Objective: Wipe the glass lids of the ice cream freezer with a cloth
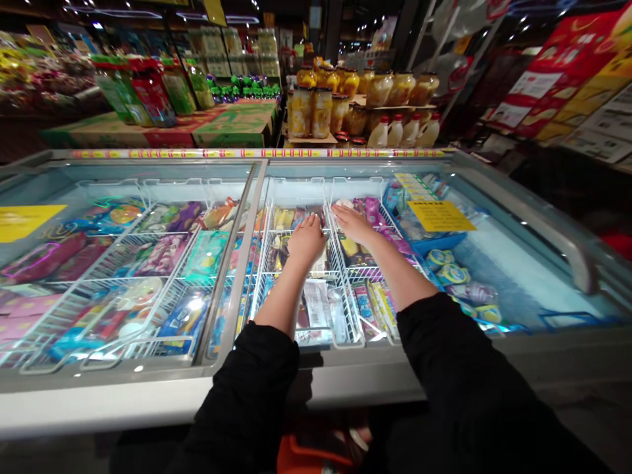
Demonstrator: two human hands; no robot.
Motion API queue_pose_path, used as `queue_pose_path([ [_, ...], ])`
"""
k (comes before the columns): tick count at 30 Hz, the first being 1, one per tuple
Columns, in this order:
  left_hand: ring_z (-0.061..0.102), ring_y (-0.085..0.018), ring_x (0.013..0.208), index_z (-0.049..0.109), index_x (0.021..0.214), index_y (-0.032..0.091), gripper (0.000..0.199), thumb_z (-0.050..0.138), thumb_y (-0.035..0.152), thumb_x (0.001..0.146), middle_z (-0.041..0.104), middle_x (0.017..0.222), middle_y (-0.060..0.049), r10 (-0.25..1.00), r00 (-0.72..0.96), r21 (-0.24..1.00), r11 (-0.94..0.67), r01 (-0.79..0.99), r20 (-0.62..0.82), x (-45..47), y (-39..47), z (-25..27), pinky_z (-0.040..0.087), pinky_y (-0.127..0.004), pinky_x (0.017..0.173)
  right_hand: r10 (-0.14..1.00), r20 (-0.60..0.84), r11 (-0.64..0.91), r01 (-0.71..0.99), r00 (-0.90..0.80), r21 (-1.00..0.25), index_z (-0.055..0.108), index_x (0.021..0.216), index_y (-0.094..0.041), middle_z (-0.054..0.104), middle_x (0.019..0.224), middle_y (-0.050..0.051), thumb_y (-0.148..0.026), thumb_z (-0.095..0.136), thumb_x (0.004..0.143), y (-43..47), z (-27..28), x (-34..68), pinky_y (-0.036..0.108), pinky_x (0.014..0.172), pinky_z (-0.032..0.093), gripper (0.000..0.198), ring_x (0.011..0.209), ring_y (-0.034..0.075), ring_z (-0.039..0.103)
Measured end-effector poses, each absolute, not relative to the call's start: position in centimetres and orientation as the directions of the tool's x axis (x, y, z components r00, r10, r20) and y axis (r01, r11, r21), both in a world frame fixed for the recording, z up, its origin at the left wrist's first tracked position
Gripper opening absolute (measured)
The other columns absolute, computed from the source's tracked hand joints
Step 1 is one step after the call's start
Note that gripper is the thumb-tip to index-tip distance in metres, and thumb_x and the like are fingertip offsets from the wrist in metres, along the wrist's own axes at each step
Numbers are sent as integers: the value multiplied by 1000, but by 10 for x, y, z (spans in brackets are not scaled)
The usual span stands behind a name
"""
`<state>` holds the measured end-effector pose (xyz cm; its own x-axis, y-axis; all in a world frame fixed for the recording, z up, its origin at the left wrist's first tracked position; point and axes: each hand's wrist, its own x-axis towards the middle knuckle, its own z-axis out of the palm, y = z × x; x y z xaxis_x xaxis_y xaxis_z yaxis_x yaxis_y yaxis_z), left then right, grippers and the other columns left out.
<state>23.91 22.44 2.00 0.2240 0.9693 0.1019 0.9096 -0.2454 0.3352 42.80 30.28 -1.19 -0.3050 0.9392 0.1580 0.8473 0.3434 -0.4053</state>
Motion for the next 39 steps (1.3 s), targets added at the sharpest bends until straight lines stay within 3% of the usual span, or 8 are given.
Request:
queue_pose_path([
  [5,34,-21,161,41,164,8,59,37,17,105,36,173,-13,968,232,295,-249,922,92,241,223,21,29,-38,133,895,173,445,800,-411,-402,51,161,-29,45,169,0,-34,39,107,284,-17,423,48,135,24,56,161,22,34],
  [8,35,-22,161,42,163,9,59,36,17,105,37,172,-12,968,227,284,-250,926,110,242,221,21,29,-39,134,851,190,519,725,-490,-454,51,161,-33,45,169,-2,-37,39,107,268,-23,457,47,135,23,55,160,19,36],
  [16,33,-19,162,42,164,18,62,36,15,103,38,173,-6,947,258,367,-314,876,194,237,232,21,30,-42,134,945,209,322,830,-252,-456,58,156,-29,51,165,2,-36,45,105,332,-24,464,54,134,24,54,159,25,38],
  [21,33,-20,162,43,162,7,59,37,15,104,38,172,-11,954,247,351,-294,889,172,228,234,20,28,-38,134,926,198,378,807,-323,-454,56,157,-31,47,167,-1,-35,44,106,333,-23,430,54,135,23,53,160,24,36],
  [26,35,-19,161,46,161,12,57,36,16,105,41,171,-10,950,238,356,-298,886,203,228,234,22,29,-40,134,848,180,518,707,-498,-482,52,160,-34,44,169,-4,-37,42,107,296,-22,466,48,136,20,54,160,19,34],
  [31,38,-19,160,49,159,18,56,39,15,104,44,170,-7,943,258,334,-318,888,212,239,245,21,31,-42,134,889,183,452,739,-420,-500,56,157,-30,46,167,-1,-34,45,105,317,-19,477,50,136,22,54,159,23,36],
  [35,39,-19,159,51,157,13,54,39,14,105,45,169,-10,945,273,298,-316,901,178,244,251,16,31,-38,133,915,193,404,793,-355,-456,58,156,-26,48,165,0,-24,43,102,350,-14,439,49,136,22,56,159,22,38],
  [39,39,-19,159,50,157,9,53,40,14,105,44,169,-11,946,266,285,-310,907,184,245,251,15,31,-35,133,877,179,471,721,-447,-508,60,154,-31,48,165,-4,-28,48,103,347,-14,434,51,136,21,52,159,22,38],
])
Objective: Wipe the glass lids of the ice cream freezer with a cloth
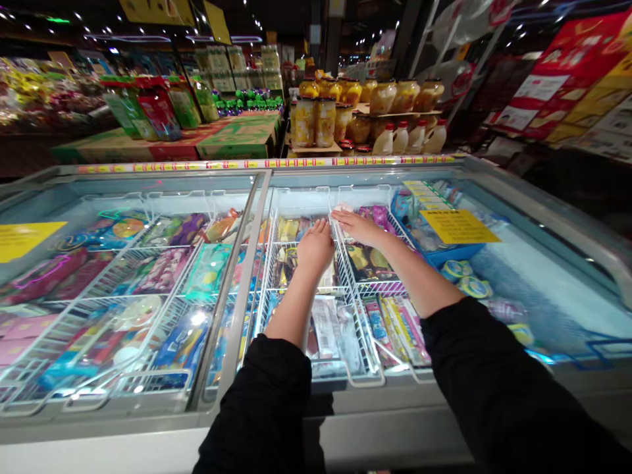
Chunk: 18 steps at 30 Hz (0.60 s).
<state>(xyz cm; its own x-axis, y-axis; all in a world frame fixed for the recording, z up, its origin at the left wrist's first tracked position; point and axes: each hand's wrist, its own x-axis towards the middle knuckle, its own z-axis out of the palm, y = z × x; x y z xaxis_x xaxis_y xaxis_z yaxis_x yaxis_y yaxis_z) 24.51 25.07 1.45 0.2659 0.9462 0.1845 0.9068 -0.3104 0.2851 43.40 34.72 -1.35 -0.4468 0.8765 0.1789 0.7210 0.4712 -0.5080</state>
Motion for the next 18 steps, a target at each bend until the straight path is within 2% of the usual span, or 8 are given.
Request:
queue_pose_path([
  [4,40,-19,159,50,157,7,54,41,14,104,45,168,-11,953,245,292,-289,912,180,247,250,16,31,-34,132,835,171,504,601,-523,-620,64,150,-36,51,163,-6,-33,53,103,336,-18,468,49,136,21,48,157,23,41],
  [12,38,-20,160,47,159,5,56,41,14,105,43,170,-12,953,245,283,-288,915,179,249,244,17,28,-35,134,931,208,364,719,-300,-592,68,146,-20,54,161,6,-21,54,100,381,-15,433,45,135,25,48,156,24,43],
  [16,40,-21,159,51,156,6,53,42,14,105,44,169,-12,951,242,280,-289,916,192,249,245,19,32,-36,132,899,200,426,667,-390,-612,70,143,-26,57,159,2,-26,56,100,369,-18,438,46,135,24,45,155,23,45],
  [18,48,-23,154,60,148,7,47,42,14,105,52,164,-14,954,230,282,-279,918,195,251,248,24,40,-37,127,873,211,468,633,-440,-616,69,144,-28,58,159,1,-26,55,100,358,-20,456,46,135,23,46,154,22,46],
])
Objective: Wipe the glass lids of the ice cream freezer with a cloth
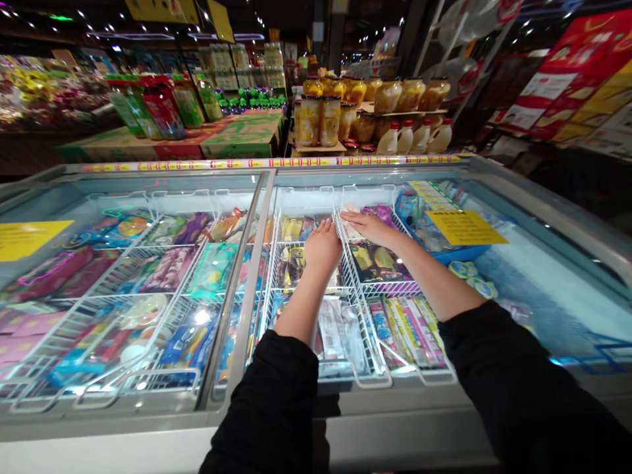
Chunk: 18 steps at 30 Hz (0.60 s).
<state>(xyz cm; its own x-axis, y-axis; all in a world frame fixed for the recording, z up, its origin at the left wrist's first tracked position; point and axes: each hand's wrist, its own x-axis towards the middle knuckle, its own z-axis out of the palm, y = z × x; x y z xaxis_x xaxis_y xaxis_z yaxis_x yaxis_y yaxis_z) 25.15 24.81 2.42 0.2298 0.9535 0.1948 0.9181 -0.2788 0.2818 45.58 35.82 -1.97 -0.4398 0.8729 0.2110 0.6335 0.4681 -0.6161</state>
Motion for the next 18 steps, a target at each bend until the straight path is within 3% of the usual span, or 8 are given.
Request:
queue_pose_path([
  [3,71,-29,129,74,124,11,37,43,18,105,74,137,-17,972,173,293,-213,932,157,257,256,34,58,-41,106,882,219,456,642,-416,-616,69,145,-26,58,158,2,-24,54,99,359,-21,476,46,135,23,48,154,23,46],
  [6,77,-28,115,75,118,18,34,44,22,106,80,122,-13,965,169,329,-229,916,200,263,269,39,61,-39,97,920,221,389,695,-322,-604,69,145,-23,57,159,4,-24,55,99,381,-20,470,47,135,25,48,154,24,46],
  [9,63,-23,139,67,135,17,39,42,19,106,72,142,-11,943,208,332,-289,898,258,266,283,33,49,-36,117,922,230,386,716,-311,-582,68,146,-24,55,161,4,-24,54,100,402,-20,451,48,134,25,48,155,24,44],
  [11,47,-23,154,56,150,9,47,42,21,106,56,160,-15,951,209,301,-273,914,228,266,292,25,36,-37,128,904,239,426,697,-354,-577,67,147,-27,55,161,2,-25,54,101,405,-21,447,50,135,25,48,155,23,45],
  [14,35,-24,161,41,161,2,58,40,24,108,38,172,-17,960,221,255,-260,931,172,264,298,16,25,-38,134,862,231,491,633,-451,-599,68,145,-34,57,159,-3,-33,58,102,392,-21,462,50,135,23,44,155,23,45],
  [18,33,-23,162,38,163,1,60,35,25,109,36,173,-16,958,238,234,-271,934,161,264,297,13,24,-37,134,819,186,518,560,-543,-646,67,145,-38,56,160,-6,-42,59,103,373,-19,494,50,136,21,43,156,23,43],
])
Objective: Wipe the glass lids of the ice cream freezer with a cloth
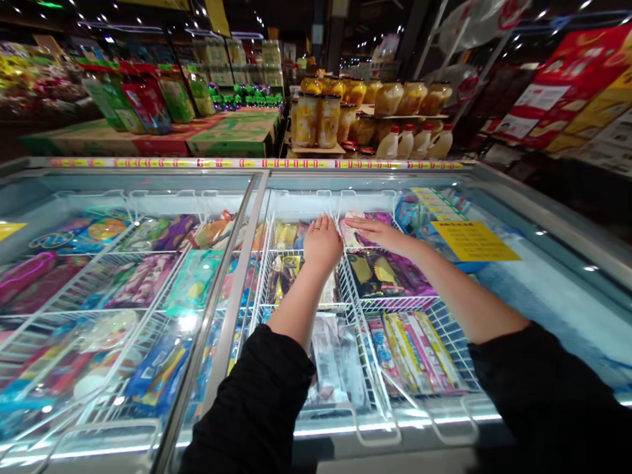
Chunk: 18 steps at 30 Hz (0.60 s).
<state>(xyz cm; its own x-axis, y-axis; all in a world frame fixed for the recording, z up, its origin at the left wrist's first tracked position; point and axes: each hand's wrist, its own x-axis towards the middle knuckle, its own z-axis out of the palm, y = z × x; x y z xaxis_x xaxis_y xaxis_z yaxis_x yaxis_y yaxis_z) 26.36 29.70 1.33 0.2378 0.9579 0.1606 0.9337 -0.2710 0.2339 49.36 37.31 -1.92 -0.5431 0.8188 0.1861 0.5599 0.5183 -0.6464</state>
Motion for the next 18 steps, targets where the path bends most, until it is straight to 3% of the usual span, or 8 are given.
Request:
queue_pose_path([
  [7,35,-23,161,41,163,4,59,35,25,108,38,172,-16,957,222,224,-262,939,188,266,295,12,27,-39,133,900,269,436,712,-344,-550,66,149,-28,54,161,2,-36,54,103,419,-21,464,50,135,22,48,157,25,42],
  [14,36,-24,161,42,162,4,59,35,26,108,40,171,-17,955,218,255,-266,930,202,264,294,13,28,-38,133,839,229,529,643,-494,-553,66,148,-36,56,160,-4,-35,55,103,382,-20,459,46,135,25,46,155,22,45],
  [18,37,-24,160,44,161,4,59,37,24,107,40,171,-17,957,209,273,-259,927,201,265,293,13,28,-40,132,859,236,501,655,-454,-565,66,148,-35,56,160,-5,-30,53,103,371,-17,479,48,135,25,47,154,22,46],
])
